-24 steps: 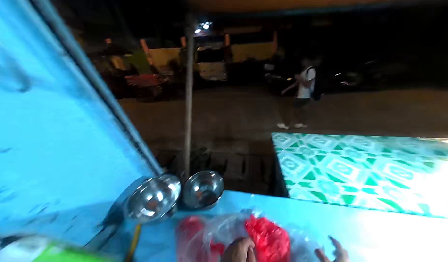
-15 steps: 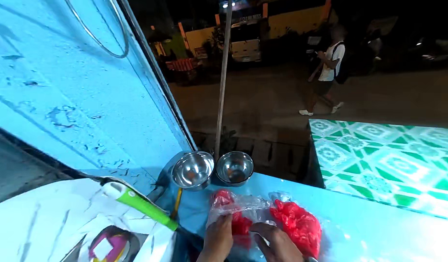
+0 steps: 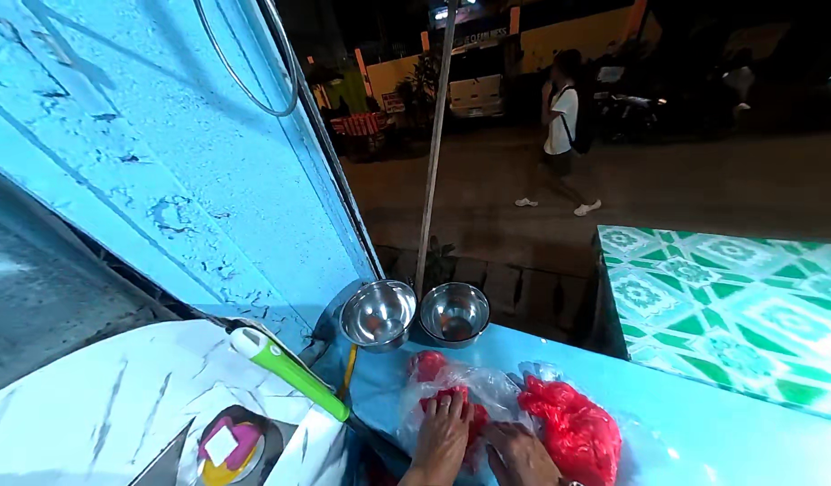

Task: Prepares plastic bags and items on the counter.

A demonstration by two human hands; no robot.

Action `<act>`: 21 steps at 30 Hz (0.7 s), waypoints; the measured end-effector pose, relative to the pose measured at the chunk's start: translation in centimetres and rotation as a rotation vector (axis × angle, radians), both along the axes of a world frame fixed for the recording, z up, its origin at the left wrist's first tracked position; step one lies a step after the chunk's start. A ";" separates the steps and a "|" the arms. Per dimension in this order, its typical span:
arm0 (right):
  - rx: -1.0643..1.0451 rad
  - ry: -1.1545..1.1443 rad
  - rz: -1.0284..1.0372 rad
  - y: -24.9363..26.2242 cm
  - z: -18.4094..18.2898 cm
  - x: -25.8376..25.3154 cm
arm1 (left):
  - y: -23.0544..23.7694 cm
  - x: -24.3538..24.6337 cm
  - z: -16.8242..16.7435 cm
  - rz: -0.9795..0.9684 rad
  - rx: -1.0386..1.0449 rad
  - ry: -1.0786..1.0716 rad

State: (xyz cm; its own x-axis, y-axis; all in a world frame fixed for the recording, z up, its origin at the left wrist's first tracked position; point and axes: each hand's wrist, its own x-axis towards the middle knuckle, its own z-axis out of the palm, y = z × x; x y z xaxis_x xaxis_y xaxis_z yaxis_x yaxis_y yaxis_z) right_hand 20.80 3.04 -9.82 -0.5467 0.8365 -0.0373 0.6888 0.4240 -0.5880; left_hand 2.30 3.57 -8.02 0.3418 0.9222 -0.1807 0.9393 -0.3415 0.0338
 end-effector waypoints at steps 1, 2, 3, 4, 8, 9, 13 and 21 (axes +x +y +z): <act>-0.082 -0.099 0.014 0.2 -0.2 -0.3 | 0.5 -0.3 0.0 -0.020 -0.026 -0.008; -0.145 -0.165 0.013 0.4 -0.4 -0.4 | 0.9 -0.7 0.0 -0.026 -0.054 -0.037; -0.195 -0.207 -0.006 0.4 -0.5 -0.4 | 1.3 -1.2 0.0 -0.015 -0.076 -0.074; -0.236 -0.235 -0.041 0.4 -0.3 -0.4 | 1.5 -1.8 0.2 0.007 -0.098 -0.110; -0.299 -0.279 -0.197 0.1 0.6 -1.2 | 0.9 -4.0 0.4 0.094 -0.015 -0.361; -0.276 -0.258 -0.216 0.1 1.0 -1.5 | 0.5 -4.4 0.0 0.090 0.054 -0.445; -0.080 -0.095 -0.153 0.6 1.0 -3.2 | -1.2 -5.0 0.5 0.142 0.159 -0.677; -0.052 0.050 -0.144 -0.5 3.0 -6.3 | -3.1 -5.0 4.6 0.255 0.152 -0.990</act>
State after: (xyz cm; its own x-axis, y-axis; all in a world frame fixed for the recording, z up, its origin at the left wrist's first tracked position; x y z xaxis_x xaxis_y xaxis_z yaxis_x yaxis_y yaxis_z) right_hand 14.49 2.58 -6.86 -0.4232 0.9042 -0.0582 0.7098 0.2909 -0.6415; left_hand -2.70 0.46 -3.46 0.0654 0.9777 0.1996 0.5588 -0.2016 0.8044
